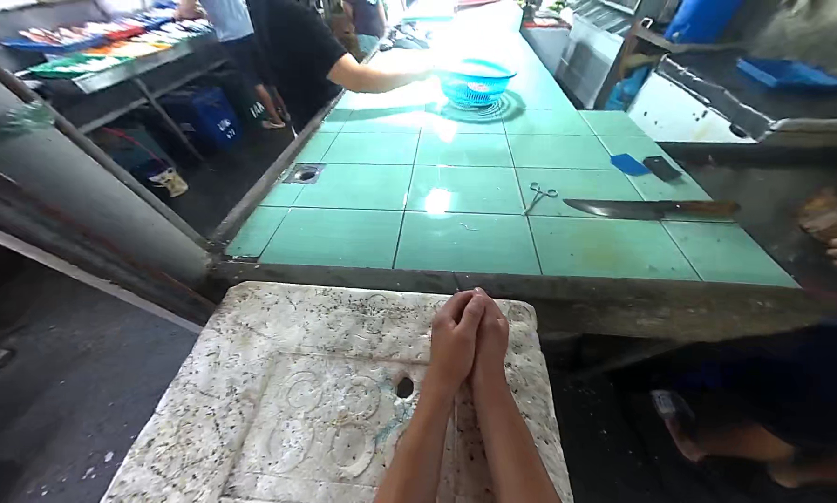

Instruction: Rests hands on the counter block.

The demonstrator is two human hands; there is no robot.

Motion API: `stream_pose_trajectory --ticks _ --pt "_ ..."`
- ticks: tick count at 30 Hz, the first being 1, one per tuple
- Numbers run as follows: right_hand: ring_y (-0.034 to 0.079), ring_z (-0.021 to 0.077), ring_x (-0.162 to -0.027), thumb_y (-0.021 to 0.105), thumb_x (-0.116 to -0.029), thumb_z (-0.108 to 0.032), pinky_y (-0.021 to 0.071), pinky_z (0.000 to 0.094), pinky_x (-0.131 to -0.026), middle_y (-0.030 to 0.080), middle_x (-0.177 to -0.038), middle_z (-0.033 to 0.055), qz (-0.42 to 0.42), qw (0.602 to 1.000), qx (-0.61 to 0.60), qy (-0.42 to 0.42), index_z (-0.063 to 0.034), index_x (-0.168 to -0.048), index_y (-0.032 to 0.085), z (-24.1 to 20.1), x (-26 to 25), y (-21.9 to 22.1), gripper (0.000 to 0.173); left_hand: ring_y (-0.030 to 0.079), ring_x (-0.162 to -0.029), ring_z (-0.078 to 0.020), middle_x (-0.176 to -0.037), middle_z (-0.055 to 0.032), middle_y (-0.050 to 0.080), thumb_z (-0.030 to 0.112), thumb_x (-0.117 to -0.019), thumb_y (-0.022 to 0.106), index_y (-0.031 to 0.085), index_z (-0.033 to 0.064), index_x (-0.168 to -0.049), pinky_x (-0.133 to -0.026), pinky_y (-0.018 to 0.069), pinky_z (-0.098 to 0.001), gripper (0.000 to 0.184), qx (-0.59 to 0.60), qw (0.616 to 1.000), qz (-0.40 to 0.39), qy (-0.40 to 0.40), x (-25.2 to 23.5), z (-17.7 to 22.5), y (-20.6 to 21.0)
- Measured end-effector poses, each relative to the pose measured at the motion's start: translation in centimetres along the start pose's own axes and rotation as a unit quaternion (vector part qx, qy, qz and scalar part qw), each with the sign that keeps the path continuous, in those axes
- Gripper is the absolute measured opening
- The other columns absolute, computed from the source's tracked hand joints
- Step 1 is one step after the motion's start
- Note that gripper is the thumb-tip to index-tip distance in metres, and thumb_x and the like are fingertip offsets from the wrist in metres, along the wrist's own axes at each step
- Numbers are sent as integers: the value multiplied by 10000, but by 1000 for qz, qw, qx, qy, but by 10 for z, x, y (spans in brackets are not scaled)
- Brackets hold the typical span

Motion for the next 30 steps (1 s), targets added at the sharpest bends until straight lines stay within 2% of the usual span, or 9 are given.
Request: stream_pose_trajectory --ticks 7,13,30 --pt "629 11 -704 471 -1079 -140 534 191 -682 659 -730 -15 9 1000 0 6 -22 -858 699 1 0 0 339 668 -974 -82 -1027 -38 718 245 -1061 481 720 37 -1116 -908 540 -307 321 0 1000 -2 -2 -1 -2 0" --pt "624 23 -663 477 -1081 -140 533 194 -641 646 -691 -8 18 1000 -7 15 -21 -836 690 1 1 -1 346 661 -973 -70 -1030 -31 714 252 -1060 489 720 41 -1110 -900 533 -291 317 -4 1000 1 -9 0 -3 0" --pt "614 13 -644 478 -1078 -131 522 186 -628 638 -675 -25 13 1000 -8 7 -35 -819 688 0 2 0 347 661 -1011 -84 -1067 -45 717 246 -1058 487 723 33 -1123 -937 526 -311 324 -1 1000 2 -4 1 -2 -1"
Point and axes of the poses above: each hand's wrist, its own x-axis away from the middle knuckle, its own y-axis out of the palm, z = x × y, the point moved 10 cm from there along -x, towards the middle knuckle
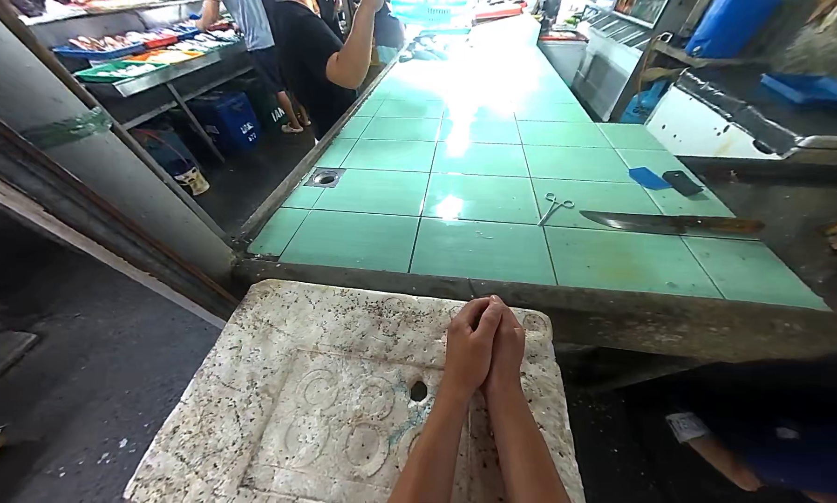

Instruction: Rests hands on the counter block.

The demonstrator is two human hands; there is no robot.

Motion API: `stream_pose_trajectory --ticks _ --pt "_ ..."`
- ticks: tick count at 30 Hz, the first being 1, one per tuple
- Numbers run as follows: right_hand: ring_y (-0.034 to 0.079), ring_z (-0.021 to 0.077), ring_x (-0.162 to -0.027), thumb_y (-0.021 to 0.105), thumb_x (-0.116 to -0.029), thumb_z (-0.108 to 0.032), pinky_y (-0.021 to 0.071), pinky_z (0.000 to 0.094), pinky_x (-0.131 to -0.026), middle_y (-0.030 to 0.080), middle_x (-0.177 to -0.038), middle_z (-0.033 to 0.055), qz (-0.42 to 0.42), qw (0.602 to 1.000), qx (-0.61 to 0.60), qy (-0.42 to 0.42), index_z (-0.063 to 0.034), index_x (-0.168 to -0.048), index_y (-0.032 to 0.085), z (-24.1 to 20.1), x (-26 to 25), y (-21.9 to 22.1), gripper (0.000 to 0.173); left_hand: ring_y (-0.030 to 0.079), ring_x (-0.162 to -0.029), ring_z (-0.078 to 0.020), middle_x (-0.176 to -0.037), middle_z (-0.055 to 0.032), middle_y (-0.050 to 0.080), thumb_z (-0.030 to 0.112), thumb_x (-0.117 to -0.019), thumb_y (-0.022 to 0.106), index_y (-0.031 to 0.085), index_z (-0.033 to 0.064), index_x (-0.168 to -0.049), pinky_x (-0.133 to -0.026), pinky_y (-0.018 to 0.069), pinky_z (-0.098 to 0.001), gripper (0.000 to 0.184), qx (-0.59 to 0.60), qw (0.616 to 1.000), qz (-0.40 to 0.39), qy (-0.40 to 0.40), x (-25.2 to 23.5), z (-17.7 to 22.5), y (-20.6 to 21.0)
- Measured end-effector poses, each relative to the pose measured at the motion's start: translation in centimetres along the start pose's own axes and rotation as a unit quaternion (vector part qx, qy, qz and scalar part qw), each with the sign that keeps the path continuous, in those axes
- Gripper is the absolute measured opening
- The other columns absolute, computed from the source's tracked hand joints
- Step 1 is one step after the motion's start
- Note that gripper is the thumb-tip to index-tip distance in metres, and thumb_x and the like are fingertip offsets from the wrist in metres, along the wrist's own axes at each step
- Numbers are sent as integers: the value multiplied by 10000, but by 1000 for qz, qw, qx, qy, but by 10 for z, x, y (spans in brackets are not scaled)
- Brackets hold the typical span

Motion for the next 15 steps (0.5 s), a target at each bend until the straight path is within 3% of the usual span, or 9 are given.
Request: stream_pose_trajectory --ticks 15 --pt "615 18 -640 481 -1076 -125 521 183 -627 639 -671 -21 4 1000 -9 -1 -30 -812 692 -1 -3 -3 351 659 -993 -76 -1046 -33 714 241 -1058 485 722 42 -1111 -915 528 -303 315 4 1000 -2 -3 0 1 4"
Point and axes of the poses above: each hand's wrist, its own x-axis away from the middle knuckle, its own y-axis out of the palm, z = x × y, the point moved 10 cm from there along -x, towards the middle knuckle
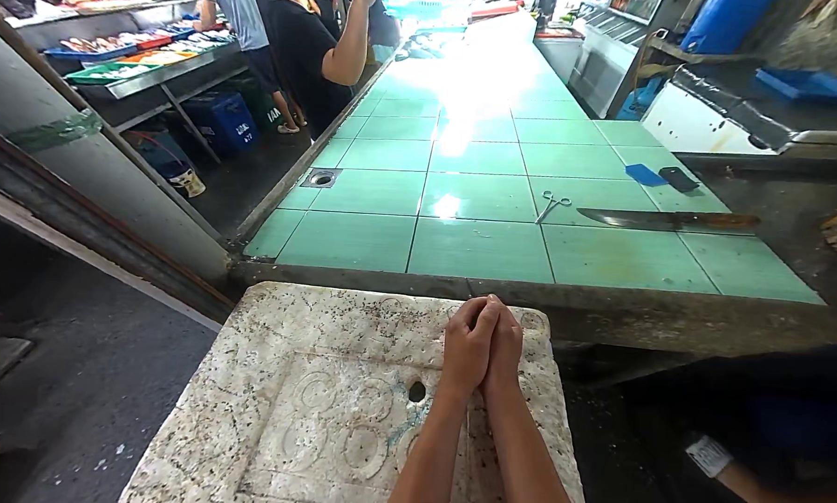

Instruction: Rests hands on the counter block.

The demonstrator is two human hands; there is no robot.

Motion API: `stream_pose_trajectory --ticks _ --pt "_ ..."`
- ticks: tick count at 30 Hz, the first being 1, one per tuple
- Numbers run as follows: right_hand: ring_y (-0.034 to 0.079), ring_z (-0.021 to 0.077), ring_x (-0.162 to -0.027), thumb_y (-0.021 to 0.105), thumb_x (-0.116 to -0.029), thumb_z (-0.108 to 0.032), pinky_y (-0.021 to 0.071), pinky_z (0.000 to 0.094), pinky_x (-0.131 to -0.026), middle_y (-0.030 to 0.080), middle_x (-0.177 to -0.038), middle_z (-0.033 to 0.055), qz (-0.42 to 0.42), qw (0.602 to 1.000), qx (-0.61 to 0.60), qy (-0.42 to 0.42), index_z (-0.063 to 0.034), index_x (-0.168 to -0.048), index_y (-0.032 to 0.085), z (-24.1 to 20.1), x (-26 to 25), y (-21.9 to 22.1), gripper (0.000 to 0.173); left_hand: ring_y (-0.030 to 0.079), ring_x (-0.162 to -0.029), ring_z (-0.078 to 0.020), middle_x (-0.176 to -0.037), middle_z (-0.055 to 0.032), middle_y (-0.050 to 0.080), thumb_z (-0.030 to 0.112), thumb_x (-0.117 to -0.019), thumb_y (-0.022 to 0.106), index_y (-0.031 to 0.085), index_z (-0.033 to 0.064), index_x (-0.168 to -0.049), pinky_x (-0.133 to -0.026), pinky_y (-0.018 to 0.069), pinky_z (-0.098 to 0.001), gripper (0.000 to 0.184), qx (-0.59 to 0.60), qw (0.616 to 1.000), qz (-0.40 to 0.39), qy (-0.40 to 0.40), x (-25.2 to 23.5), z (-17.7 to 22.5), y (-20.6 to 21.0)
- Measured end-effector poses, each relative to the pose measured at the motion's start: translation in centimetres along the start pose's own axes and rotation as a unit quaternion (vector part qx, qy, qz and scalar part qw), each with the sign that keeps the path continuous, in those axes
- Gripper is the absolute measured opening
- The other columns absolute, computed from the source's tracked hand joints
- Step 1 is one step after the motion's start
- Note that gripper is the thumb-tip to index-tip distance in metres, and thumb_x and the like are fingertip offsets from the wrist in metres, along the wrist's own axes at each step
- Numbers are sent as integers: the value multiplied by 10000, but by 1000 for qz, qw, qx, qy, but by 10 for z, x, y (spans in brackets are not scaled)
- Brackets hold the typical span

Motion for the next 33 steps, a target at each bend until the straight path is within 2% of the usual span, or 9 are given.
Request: stream_pose_trajectory --ticks 7,11,16,20,23,26,29,32,33 --pt "627 18 -699 488 -1063 -134 540 211 -679 658 -731 -13 -16 1000 24 3 -19 -865 699 -1 -1 -4 311 668 -979 -64 -1031 -30 719 219 -1039 484 701 9 -1128 -919 544 -289 314 -1 1000 6 17 1 1 4" --pt "621 23 -728 485 -1061 -129 534 217 -707 661 -760 4 -18 1000 22 9 -2 -888 699 0 -2 -7 303 665 -931 -7 -979 24 715 216 -1040 477 709 29 -1089 -878 549 -223 301 -9 999 14 44 2 2 6" --pt "629 45 -775 490 -1056 -129 537 242 -747 681 -827 35 -23 999 16 29 22 -975 704 3 -3 -9 273 640 -981 29 -1036 24 699 256 -1042 462 678 0 -1133 -917 528 -205 347 -23 999 12 44 4 0 7" --pt "631 55 -762 486 -1063 -137 544 245 -739 681 -827 45 -27 999 -6 36 27 -979 701 7 0 -4 283 633 -949 67 -1008 82 691 276 -1044 469 676 25 -1118 -886 529 -175 333 -18 999 18 44 5 0 2" --pt "633 48 -759 482 -1063 -176 549 244 -735 679 -822 26 -27 999 -13 14 5 -955 702 14 -4 -2 305 643 -955 58 -1010 98 693 303 -1046 484 681 43 -1123 -891 542 -192 335 -8 999 17 43 2 -7 -3" --pt "625 76 -806 467 -1076 -172 535 284 -771 692 -891 67 -26 999 -9 33 37 -1005 703 10 -1 1 323 644 -971 26 -1021 82 688 292 -1051 482 671 49 -1112 -908 540 -225 314 0 999 10 47 -4 -21 -8" --pt "635 94 -848 444 -1072 -185 539 303 -803 700 -927 80 -37 999 -3 31 41 -1010 704 18 -5 4 350 635 -1053 2 -1093 47 690 272 -1063 461 657 26 -1158 -973 519 -239 329 -2 999 5 53 -7 -27 -13" --pt "640 129 -880 451 -1082 -202 533 340 -834 707 -962 109 -50 998 4 40 46 -1044 711 18 -6 6 361 635 -986 34 -1012 124 675 284 -1055 443 658 103 -1099 -912 529 -212 285 -8 998 12 65 -5 -10 -8" --pt "646 119 -866 456 -1075 -209 540 330 -821 707 -941 94 -50 998 10 36 29 -1026 712 20 -6 6 353 642 -964 32 -996 125 681 282 -1055 449 667 101 -1098 -893 538 -211 286 -5 998 16 66 -4 -6 -7"
Point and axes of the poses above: each hand's wrist, its own x-axis away from the middle knuckle, its own y-axis out of the palm, z = x × y, the point moved 10 cm from there along -x, towards the middle knuckle
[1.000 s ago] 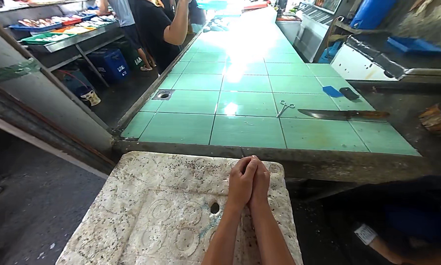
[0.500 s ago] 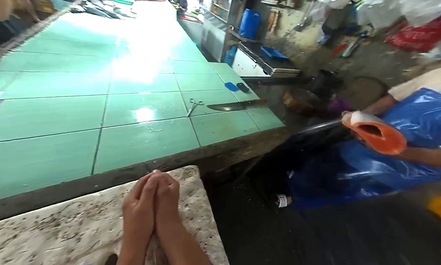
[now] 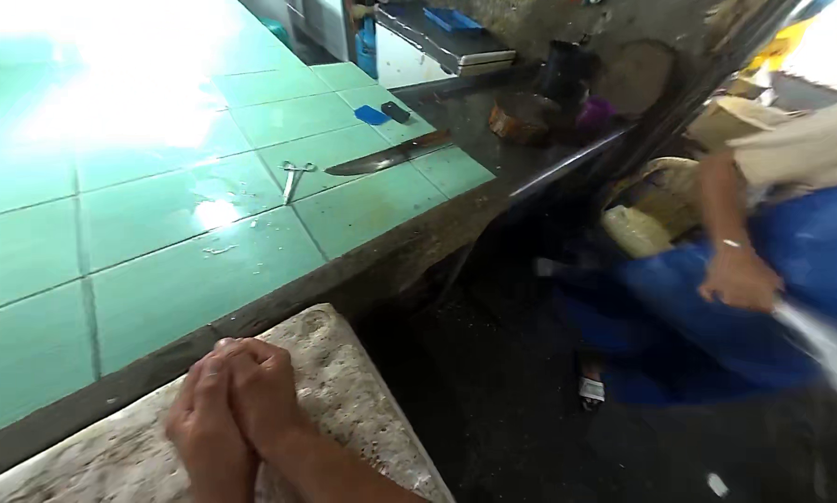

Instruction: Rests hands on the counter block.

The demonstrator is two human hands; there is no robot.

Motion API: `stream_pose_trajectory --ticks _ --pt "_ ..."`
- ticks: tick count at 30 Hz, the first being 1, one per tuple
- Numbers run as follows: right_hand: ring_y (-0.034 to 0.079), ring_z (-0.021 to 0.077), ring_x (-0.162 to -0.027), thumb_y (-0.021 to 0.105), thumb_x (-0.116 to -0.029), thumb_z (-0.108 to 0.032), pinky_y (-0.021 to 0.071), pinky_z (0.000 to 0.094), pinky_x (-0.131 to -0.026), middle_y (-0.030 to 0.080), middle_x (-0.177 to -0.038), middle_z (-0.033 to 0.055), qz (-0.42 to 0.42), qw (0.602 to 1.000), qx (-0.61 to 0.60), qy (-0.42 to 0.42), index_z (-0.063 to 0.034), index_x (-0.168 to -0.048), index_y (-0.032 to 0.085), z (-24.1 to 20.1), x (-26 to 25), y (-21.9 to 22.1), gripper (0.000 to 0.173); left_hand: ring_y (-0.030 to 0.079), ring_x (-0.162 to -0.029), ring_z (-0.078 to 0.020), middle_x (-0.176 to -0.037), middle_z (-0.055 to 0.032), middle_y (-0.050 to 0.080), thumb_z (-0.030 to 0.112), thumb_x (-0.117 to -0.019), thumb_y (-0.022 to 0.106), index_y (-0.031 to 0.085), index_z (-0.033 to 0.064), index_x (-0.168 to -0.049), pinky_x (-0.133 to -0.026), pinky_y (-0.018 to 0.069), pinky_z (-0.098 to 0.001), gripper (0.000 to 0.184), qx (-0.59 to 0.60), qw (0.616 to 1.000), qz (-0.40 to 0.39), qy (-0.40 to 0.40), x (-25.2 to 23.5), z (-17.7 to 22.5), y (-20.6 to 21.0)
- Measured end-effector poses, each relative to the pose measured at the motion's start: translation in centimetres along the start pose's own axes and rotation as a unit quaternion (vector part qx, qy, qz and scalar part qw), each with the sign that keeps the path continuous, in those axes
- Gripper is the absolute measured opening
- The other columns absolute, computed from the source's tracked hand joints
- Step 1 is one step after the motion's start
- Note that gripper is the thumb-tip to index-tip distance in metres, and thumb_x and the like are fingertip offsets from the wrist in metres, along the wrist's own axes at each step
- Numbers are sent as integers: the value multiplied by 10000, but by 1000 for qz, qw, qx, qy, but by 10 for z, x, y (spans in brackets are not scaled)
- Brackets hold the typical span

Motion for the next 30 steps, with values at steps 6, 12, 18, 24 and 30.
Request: stream_pose_trajectory --ticks 6,12,18,24,30 --pt "648 51 -833 480 -1059 -110 548 244 -811 702 -890 68 18 1000 5 2 58 -1020 701 -11 6 2 280 661 -970 -11 -1021 -6 708 179 -1049 428 658 -58 -1131 -921 543 -231 340 -13 999 9 -30 2 11 -2" --pt "648 14 -767 468 -1046 -100 555 208 -747 687 -798 5 40 999 10 -19 5 -915 708 -12 5 3 294 672 -996 -58 -1034 -52 723 224 -1053 441 688 -38 -1132 -941 546 -272 368 23 999 12 -46 -1 6 -4" --pt "653 19 -782 413 -1061 -144 564 223 -745 675 -804 -31 25 1000 5 -19 -33 -926 679 -9 1 3 318 670 -1052 -116 -1121 -93 714 231 -1045 506 678 -20 -1204 -981 535 -341 343 45 994 -26 -93 -5 -1 -1" --pt "642 30 -704 465 -1067 -168 559 232 -691 651 -738 -23 28 994 91 -46 -9 -891 677 -12 -7 19 318 655 -1110 -186 -1206 -150 681 267 -1047 507 645 -22 -1266 -1008 524 -396 388 106 989 19 -104 -12 -6 -14" --pt "531 17 -503 438 -1077 -200 492 180 -530 526 -569 -80 -49 998 49 12 -137 -733 540 -16 -33 82 364 522 -1345 -317 -1449 -298 497 159 -1009 538 499 -121 -1399 -1150 414 -419 482 47 991 120 -26 -17 14 -39"
Point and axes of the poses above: each hand's wrist, its own x-axis away from the middle knuckle, its own y-axis out of the palm, z = x × y, the point moved 10 cm from there along -x, towards the middle knuckle
